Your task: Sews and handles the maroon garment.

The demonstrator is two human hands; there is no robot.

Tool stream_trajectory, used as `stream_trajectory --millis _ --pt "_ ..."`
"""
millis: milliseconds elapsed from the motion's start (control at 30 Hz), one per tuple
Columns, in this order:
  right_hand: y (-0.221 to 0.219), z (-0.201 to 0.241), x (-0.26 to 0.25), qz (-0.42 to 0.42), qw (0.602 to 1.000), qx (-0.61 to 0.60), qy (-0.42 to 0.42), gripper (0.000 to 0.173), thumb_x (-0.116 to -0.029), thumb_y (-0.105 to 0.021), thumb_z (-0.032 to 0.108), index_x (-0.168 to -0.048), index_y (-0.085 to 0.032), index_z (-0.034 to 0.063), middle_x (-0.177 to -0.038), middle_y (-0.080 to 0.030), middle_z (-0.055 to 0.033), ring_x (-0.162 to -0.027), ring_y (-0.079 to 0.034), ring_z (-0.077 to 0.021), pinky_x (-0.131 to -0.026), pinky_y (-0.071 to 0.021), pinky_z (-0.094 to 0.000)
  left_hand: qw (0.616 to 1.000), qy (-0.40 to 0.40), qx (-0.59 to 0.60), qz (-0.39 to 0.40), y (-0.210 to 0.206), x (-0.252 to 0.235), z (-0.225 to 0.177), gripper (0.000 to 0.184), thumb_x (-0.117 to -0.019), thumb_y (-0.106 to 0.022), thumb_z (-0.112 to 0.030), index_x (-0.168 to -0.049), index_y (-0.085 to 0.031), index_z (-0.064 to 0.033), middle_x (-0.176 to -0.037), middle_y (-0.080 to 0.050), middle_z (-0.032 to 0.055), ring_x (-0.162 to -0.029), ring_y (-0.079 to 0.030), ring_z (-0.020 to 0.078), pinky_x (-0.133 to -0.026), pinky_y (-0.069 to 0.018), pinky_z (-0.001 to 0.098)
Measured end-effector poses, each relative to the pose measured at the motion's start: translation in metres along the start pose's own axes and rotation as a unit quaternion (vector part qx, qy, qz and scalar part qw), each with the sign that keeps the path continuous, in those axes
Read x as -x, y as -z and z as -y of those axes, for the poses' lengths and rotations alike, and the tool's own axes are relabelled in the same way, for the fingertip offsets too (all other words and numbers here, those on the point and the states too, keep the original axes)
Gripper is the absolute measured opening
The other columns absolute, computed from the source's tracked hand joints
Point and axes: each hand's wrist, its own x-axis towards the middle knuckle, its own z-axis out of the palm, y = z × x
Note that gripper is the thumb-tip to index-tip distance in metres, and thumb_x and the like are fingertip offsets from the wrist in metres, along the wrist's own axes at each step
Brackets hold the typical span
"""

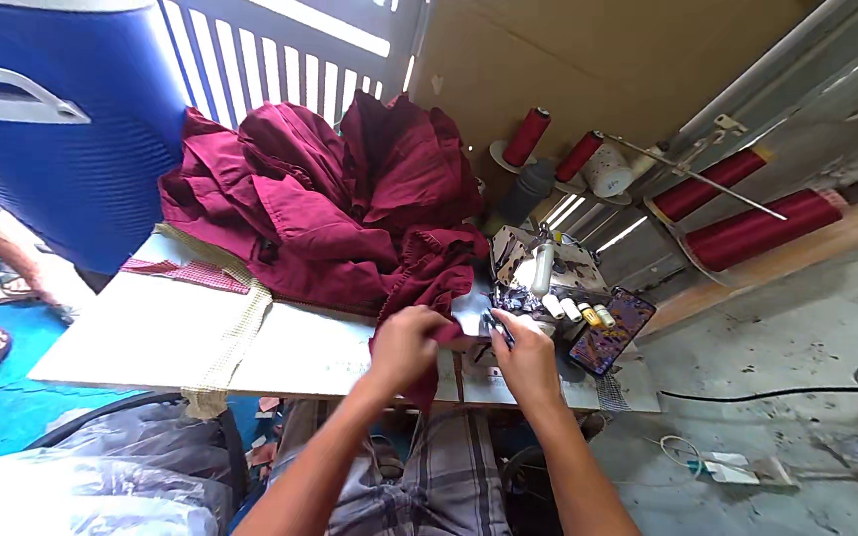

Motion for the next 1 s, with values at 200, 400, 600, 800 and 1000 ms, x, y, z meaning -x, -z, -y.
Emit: stream_trajectory --millis 200,400,600,800,1000 --pt "0.001 -0.034 0.088 0.084 0.93 -0.333 -0.133 0.04 -0.1017 -0.058 0.016 -0.14 -0.062 0.0037 -0.084 -0.073 -0.0059 -0.053 -0.062 -0.0112 -0.045 -0.0536 -0.027 0.983 -0.171 0.071 0.014 0.138 0.083 -0.035 0.017 -0.1002 -0.059 -0.025 -0.102 -0.075 -0.021 -0.105 -0.075 -0.0053 -0.109 -0.068 0.0114 -0.101 -0.0551 0.0353" --pt "-0.015 -0.073 0.16 0.19 0.717 -0.589 -0.321 0.023 -0.102 -0.052 0.009 -0.123 -0.058 0.0013 -0.087 -0.069 -0.0063 -0.071 -0.068 -0.0133 -0.066 -0.0602 -0.0294 0.949 -0.05 0.103 0.295 0.053 0.202 -0.058 0.019 -0.0929 -0.065 -0.011 -0.105 -0.079 -0.0124 -0.107 -0.077 0.0043 -0.106 -0.071 0.0204 -0.095 -0.0566 0.0413" --pt "-0.033 -0.068 0.163 0.223 0.744 -0.55 -0.307 0.025 -0.1005 -0.062 0.018 -0.12 -0.065 0.0025 -0.076 -0.059 -0.0013 -0.052 -0.049 -0.0061 -0.047 -0.0452 -0.0218 0.978 0.031 0.036 0.204 0.02 0.165 -0.053 0.029 -0.1027 -0.06 -0.035 -0.11 -0.076 -0.0119 -0.107 -0.075 0.0007 -0.102 -0.071 0.0108 -0.094 -0.0593 0.0359" --pt "-0.047 -0.064 0.166 0.276 0.755 -0.539 -0.251 0.029 -0.1003 -0.062 0.022 -0.124 -0.066 0.0057 -0.081 -0.061 -0.0021 -0.055 -0.051 -0.0079 -0.049 -0.0461 -0.0236 0.964 0.097 -0.201 0.147 0.018 0.11 -0.059 0.034 -0.1044 -0.052 -0.036 -0.094 -0.074 -0.0118 -0.084 -0.073 0.0042 -0.079 -0.072 0.0209 -0.07 -0.0586 0.0474" --pt "-0.053 -0.054 0.172 0.207 0.874 -0.415 -0.145 0.036 -0.0919 -0.072 0.036 -0.122 -0.072 0.0156 -0.07 -0.058 0.0064 -0.054 -0.047 -0.0032 -0.051 -0.0438 -0.0234 0.99 0.047 -0.031 0.13 0.025 0.121 -0.026 0.024 -0.1021 -0.056 -0.016 -0.116 -0.073 -0.0073 -0.121 -0.072 0.0069 -0.121 -0.065 0.0167 -0.106 -0.0533 0.0381"
